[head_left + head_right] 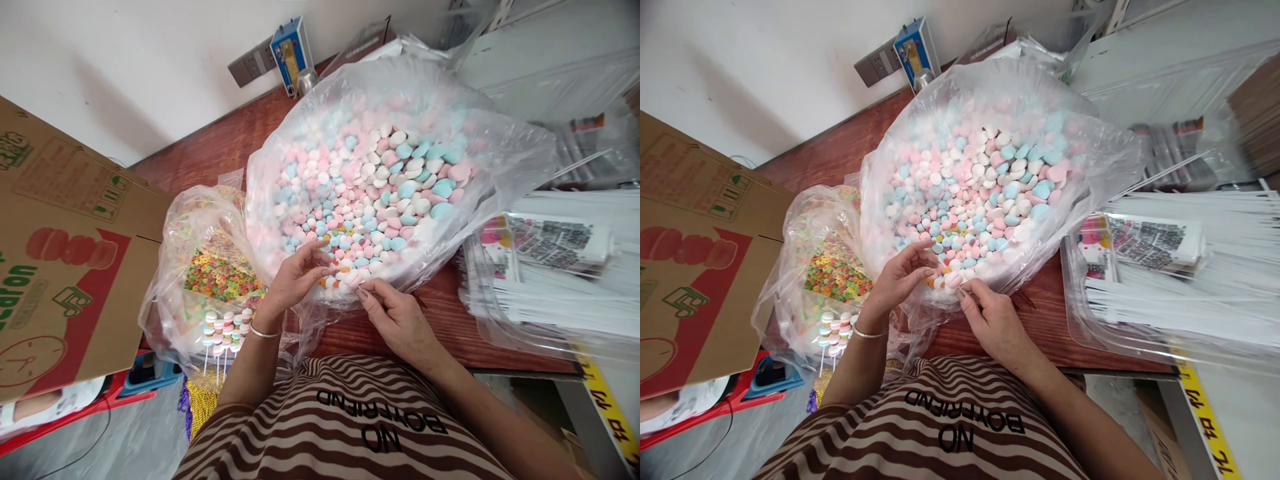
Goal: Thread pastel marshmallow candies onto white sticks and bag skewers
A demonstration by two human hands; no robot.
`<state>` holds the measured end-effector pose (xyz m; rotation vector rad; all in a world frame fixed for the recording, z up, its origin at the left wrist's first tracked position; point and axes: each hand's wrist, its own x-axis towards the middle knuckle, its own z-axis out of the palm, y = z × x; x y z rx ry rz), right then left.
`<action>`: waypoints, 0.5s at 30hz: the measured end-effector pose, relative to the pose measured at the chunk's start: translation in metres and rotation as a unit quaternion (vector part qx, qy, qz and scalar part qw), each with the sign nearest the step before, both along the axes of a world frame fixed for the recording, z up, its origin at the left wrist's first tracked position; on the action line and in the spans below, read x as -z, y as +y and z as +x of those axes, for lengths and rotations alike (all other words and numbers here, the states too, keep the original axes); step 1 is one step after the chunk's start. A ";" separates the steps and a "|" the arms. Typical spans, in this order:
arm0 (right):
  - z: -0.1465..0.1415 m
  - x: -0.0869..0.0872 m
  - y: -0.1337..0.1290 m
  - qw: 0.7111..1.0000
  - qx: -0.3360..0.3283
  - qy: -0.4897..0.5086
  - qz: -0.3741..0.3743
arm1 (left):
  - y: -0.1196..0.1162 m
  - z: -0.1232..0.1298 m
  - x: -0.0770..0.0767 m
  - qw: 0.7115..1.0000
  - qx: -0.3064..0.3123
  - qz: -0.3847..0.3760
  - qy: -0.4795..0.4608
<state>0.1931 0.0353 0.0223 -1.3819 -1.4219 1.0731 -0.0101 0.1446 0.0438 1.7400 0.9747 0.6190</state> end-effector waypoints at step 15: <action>0.001 0.004 -0.007 0.999 -0.033 -0.010 -0.010 | -0.008 -0.006 -0.006 0.989 -0.077 0.093 0.082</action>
